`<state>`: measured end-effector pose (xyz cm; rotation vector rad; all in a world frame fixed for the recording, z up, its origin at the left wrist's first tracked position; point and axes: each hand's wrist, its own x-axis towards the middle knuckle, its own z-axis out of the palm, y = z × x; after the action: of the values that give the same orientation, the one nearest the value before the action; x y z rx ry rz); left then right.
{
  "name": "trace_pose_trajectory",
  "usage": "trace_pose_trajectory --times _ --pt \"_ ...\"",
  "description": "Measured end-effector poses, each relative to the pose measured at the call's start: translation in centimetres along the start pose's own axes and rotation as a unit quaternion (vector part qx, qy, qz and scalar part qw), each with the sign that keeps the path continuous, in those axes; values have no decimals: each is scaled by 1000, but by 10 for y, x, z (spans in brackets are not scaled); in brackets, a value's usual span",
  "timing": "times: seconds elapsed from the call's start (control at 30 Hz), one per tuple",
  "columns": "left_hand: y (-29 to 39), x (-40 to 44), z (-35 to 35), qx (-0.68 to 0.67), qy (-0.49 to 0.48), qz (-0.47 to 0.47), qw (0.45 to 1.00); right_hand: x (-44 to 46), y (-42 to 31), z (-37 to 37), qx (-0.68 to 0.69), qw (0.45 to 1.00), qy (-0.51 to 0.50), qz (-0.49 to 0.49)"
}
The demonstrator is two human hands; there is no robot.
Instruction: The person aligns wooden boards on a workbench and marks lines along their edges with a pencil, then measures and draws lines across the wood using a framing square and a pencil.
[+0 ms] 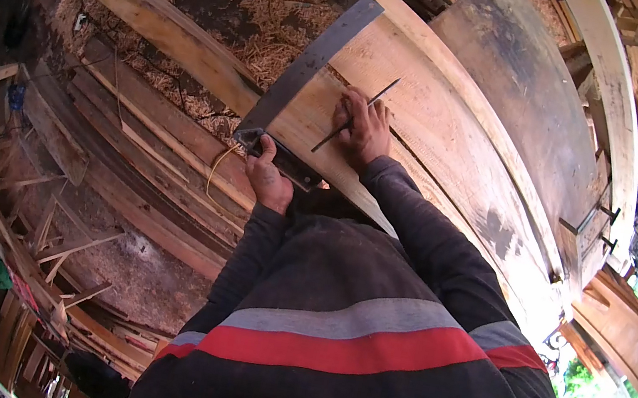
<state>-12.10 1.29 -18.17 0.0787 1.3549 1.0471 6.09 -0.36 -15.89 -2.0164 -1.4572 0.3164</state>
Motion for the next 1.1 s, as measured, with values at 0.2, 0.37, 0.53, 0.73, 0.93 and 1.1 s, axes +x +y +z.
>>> trace_pose_trajectory --times 0.2,0.37,0.53,0.73,0.93,1.1 --pt "8 -11 11 -23 -23 10 999 1 0 1 -1 1000 13 -8" --pt "6 -7 6 -21 -10 -9 1000 1 -2 0 -3 1000 7 -4" --pt "9 -8 6 -26 -13 -32 999 0 -1 1 -6 1000 7 2" --pt "4 -6 3 -15 -8 -11 1000 1 -1 0 -6 1000 6 -2" --pt "10 -9 6 -40 -39 -15 998 0 -1 2 -5 1000 7 -2" --pt "9 -8 6 -14 3 -37 999 0 0 1 -9 1000 5 -4"
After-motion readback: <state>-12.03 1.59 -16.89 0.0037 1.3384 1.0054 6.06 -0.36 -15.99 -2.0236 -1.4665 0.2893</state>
